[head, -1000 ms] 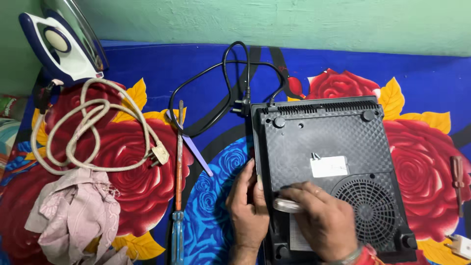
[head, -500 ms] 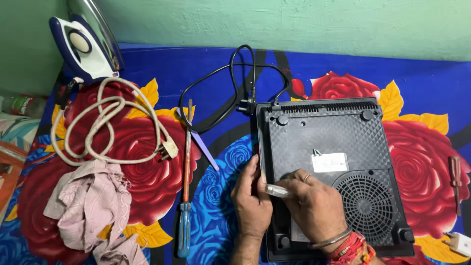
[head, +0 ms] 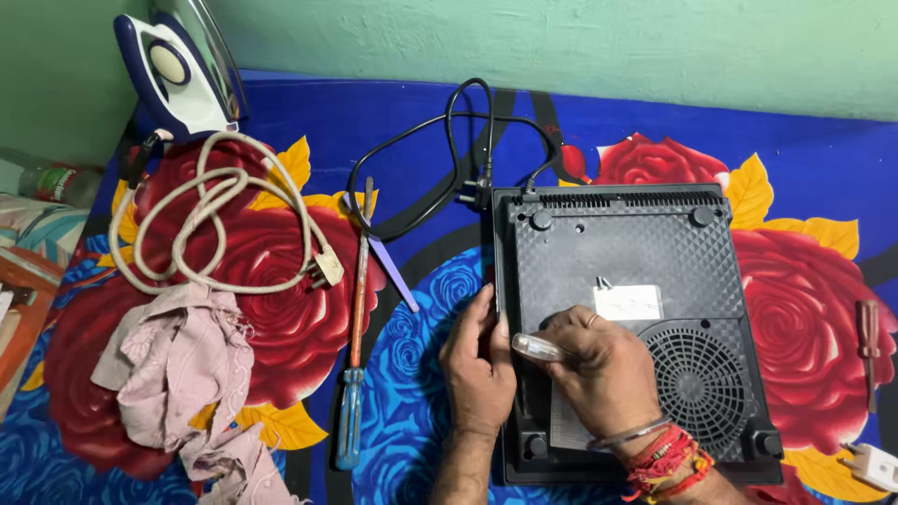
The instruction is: The person uses a screwdriver to remove screws from the back panel of a black electronic device, likely a monitor or small TV. They unscrew multiple fasteners, place them on the surface, and continue working on the device's rear casing.
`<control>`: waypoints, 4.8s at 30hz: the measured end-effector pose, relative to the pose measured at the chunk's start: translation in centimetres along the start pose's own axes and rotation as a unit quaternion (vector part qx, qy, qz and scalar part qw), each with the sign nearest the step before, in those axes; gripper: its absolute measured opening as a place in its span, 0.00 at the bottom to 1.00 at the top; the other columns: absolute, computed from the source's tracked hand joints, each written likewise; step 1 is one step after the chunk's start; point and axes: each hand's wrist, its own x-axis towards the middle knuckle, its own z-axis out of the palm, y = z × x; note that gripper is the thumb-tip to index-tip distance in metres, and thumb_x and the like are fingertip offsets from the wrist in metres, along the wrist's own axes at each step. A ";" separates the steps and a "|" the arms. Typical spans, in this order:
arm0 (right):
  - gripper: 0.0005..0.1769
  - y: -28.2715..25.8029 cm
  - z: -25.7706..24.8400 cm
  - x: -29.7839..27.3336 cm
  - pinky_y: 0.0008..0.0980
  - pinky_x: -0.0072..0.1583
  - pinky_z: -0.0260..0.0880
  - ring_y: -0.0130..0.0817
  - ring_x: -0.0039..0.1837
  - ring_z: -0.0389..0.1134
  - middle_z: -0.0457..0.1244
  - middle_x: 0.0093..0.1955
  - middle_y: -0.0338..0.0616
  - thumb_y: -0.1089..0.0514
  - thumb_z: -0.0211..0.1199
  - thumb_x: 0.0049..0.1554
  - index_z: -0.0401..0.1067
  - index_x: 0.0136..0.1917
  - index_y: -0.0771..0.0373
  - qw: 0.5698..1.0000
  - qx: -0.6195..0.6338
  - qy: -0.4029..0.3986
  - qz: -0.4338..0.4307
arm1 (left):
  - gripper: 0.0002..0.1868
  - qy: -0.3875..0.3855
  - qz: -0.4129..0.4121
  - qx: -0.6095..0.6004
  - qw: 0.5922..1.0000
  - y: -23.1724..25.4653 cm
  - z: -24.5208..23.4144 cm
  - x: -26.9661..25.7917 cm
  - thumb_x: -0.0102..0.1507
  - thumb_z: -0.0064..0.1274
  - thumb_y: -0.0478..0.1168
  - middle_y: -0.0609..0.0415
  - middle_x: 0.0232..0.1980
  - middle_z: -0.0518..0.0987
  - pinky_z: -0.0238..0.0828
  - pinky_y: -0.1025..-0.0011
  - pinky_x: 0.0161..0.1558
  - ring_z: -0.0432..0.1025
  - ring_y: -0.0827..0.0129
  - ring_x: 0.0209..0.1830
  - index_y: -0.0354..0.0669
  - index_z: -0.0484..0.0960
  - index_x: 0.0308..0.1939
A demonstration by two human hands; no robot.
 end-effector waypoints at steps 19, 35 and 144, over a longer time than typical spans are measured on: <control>0.09 0.0 -0.1 -0.1 0.37 0.44 0.72 0.40 0.43 0.74 0.71 0.43 0.35 0.61 0.74 0.42 0.81 0.39 0.55 0.998 -0.056 -0.010 0.001 | 0.23 -0.009 0.000 0.001 1.000 0.3 0.0 -0.2 0.64 0.56 0.31 0.43 0.58 0.83 0.78 0.67 0.55 0.81 0.60 0.55 0.34 0.76 0.64; 0.09 -0.4 0.1 -0.4 0.39 0.44 0.72 0.42 0.44 0.73 0.70 0.41 0.37 0.61 0.72 0.42 0.80 0.40 0.55 0.997 -0.064 0.017 -0.030 | 0.21 0.001 0.037 0.017 0.999 -0.4 0.1 -0.3 0.65 0.58 0.32 0.42 0.61 0.81 0.78 0.66 0.57 0.80 0.58 0.58 0.32 0.77 0.62; 0.04 2.6 -0.2 2.3 0.32 0.53 0.69 0.37 0.51 0.71 0.70 0.46 0.40 0.60 0.70 0.55 0.77 0.45 0.57 0.930 0.098 -0.032 -0.352 | 0.08 0.054 -0.010 0.041 0.998 2.9 1.2 -3.5 0.57 0.61 0.31 0.47 0.56 0.84 0.78 0.64 0.59 0.80 0.57 0.58 0.37 0.84 0.41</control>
